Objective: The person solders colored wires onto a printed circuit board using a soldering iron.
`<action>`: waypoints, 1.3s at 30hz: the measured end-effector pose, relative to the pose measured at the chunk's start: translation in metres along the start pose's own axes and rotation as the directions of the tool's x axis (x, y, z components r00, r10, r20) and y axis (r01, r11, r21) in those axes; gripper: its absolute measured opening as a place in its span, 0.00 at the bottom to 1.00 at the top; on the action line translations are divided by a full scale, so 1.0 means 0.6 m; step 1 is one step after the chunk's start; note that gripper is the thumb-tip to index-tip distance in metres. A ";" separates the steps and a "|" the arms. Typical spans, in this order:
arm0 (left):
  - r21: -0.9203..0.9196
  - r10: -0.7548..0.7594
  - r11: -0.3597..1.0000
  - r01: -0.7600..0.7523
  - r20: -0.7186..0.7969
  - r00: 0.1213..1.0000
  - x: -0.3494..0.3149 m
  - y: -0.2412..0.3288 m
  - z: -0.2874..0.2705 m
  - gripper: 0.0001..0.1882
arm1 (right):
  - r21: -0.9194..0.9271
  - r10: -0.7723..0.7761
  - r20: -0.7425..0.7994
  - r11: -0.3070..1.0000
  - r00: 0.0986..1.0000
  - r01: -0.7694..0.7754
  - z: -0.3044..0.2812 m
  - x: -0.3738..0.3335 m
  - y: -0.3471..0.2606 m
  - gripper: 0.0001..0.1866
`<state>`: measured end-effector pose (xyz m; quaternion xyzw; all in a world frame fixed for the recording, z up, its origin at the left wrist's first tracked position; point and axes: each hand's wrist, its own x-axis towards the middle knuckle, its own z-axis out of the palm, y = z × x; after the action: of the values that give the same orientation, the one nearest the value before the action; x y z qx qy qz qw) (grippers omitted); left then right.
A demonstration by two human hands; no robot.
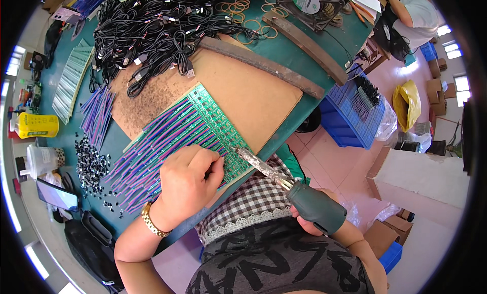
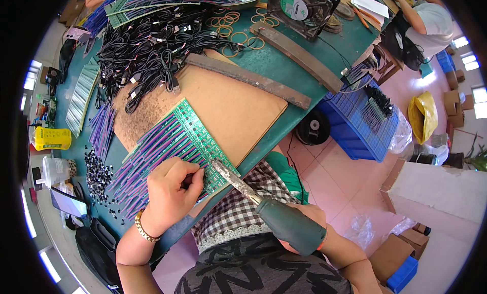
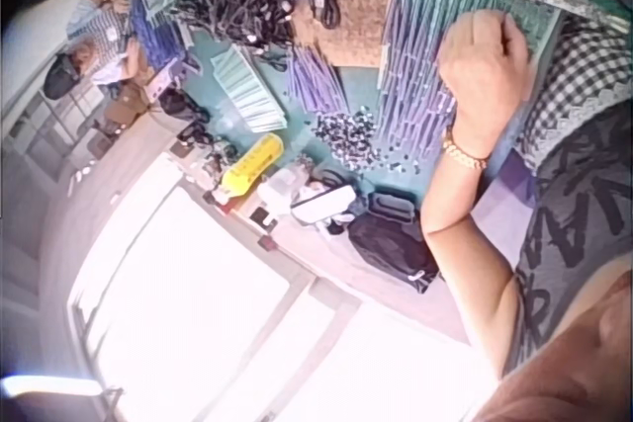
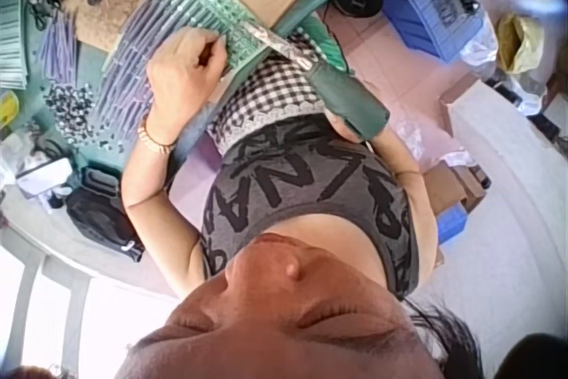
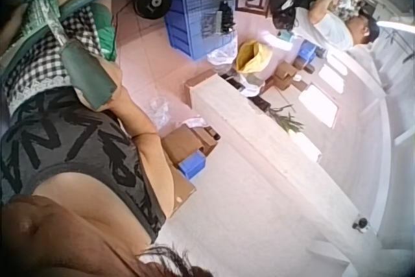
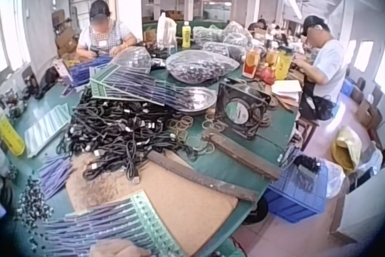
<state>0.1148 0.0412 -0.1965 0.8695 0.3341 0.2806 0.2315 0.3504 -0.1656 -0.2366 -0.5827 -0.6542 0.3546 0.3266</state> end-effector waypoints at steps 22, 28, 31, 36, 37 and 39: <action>0.077 0.043 0.996 -0.043 0.005 0.999 0.000 0.000 0.001 0.08 | -0.118 0.098 0.183 0.990 0.978 -0.077 -0.042 0.024 -0.041 0.24; 0.086 0.043 0.995 -0.044 0.007 0.999 -0.001 0.001 0.002 0.08 | -0.068 0.115 0.070 0.992 0.991 -0.110 -0.035 0.039 -0.050 0.06; 0.096 0.037 0.995 -0.038 0.009 0.999 -0.002 0.003 0.001 0.08 | -0.087 -0.027 0.035 0.996 0.999 0.030 -0.015 0.015 -0.024 0.23; 0.090 0.056 0.994 -0.057 0.007 0.998 0.000 0.001 0.002 0.08 | 0.322 0.435 0.127 0.832 0.891 -0.452 -0.005 0.008 -0.023 0.15; 0.095 0.050 0.994 -0.050 0.009 0.999 0.000 0.003 0.002 0.08 | 0.326 0.432 0.130 0.831 0.893 -0.450 -0.008 0.009 -0.019 0.15; 0.098 0.043 0.994 -0.043 0.011 0.999 -0.001 0.003 0.003 0.08 | 0.211 0.192 0.131 0.953 0.973 -0.217 -0.022 0.023 -0.027 0.15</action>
<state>0.1162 0.0392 -0.1970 0.8881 0.3276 0.2649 0.1839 0.3512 -0.1518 -0.2156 -0.5867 -0.5630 0.4892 0.3154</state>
